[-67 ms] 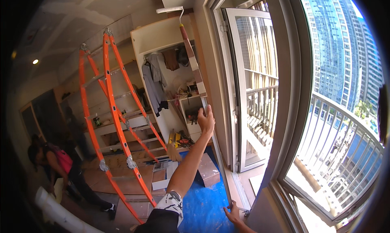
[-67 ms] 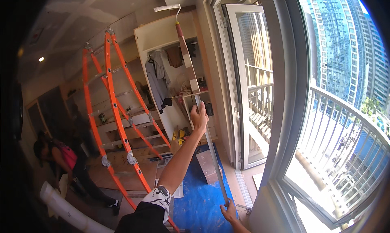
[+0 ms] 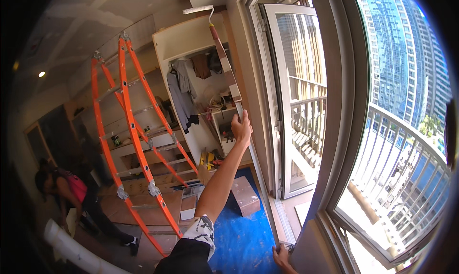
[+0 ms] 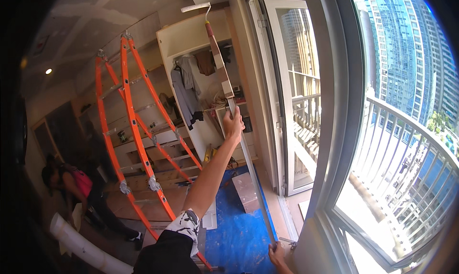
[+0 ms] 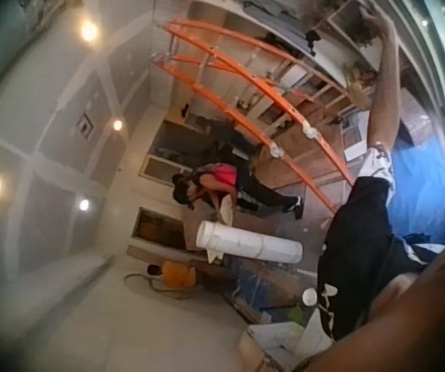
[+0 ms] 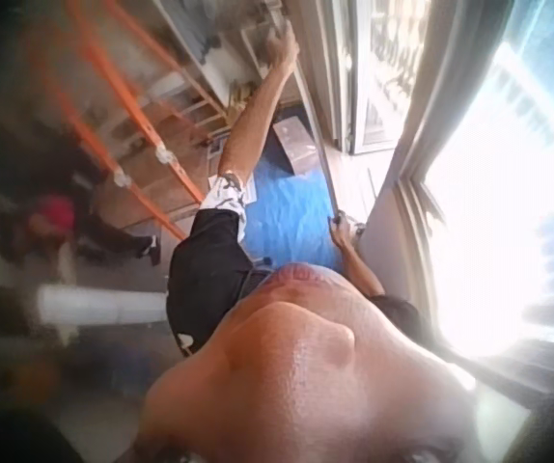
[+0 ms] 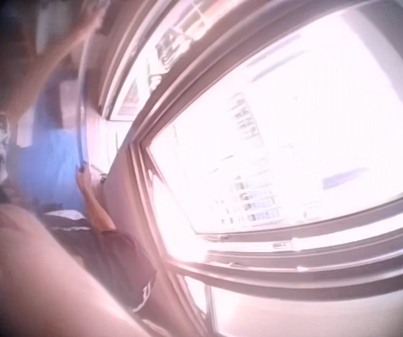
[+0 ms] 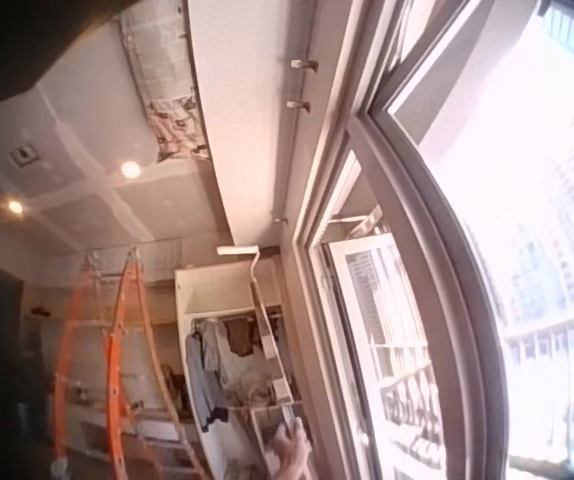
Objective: The person attaches a long metal or plastic trim piece to a door frame using adhesive and tape. The person aligns the strip against the frame, applies tape to secure it, and presses the piece firmly into place.
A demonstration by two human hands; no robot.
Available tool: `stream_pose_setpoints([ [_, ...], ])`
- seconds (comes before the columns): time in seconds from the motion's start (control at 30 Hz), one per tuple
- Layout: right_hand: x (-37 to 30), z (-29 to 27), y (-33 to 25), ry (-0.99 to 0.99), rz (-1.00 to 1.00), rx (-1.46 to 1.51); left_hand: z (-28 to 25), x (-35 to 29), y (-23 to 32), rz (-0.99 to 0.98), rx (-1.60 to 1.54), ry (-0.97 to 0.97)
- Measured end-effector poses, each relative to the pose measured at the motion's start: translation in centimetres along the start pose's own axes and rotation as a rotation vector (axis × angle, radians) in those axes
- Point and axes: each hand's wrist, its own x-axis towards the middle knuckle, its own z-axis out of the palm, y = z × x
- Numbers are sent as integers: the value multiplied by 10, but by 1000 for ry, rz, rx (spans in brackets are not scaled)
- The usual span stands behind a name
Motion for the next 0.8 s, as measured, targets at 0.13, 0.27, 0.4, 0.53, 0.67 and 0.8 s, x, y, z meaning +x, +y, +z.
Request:
stream_pose_setpoints([
  [0.13,-18,-29,3,187,-80,13,22,60,8,-43,36,-90],
  [0.27,27,-51,-66,219,-123,-8,16,75,-3,-130,99,-195],
  [0.4,80,-73,-143,127,-181,82,18,56,-40,-148,31,-323],
  [0.53,113,-72,-191,21,-355,109,-1,130,-32,-96,-30,-345],
  [0.67,181,-51,-223,58,-455,-3,-4,174,-34,-101,40,-405],
  [0.8,277,-11,-273,182,-600,28,-30,232,-49,-72,70,-549],
])
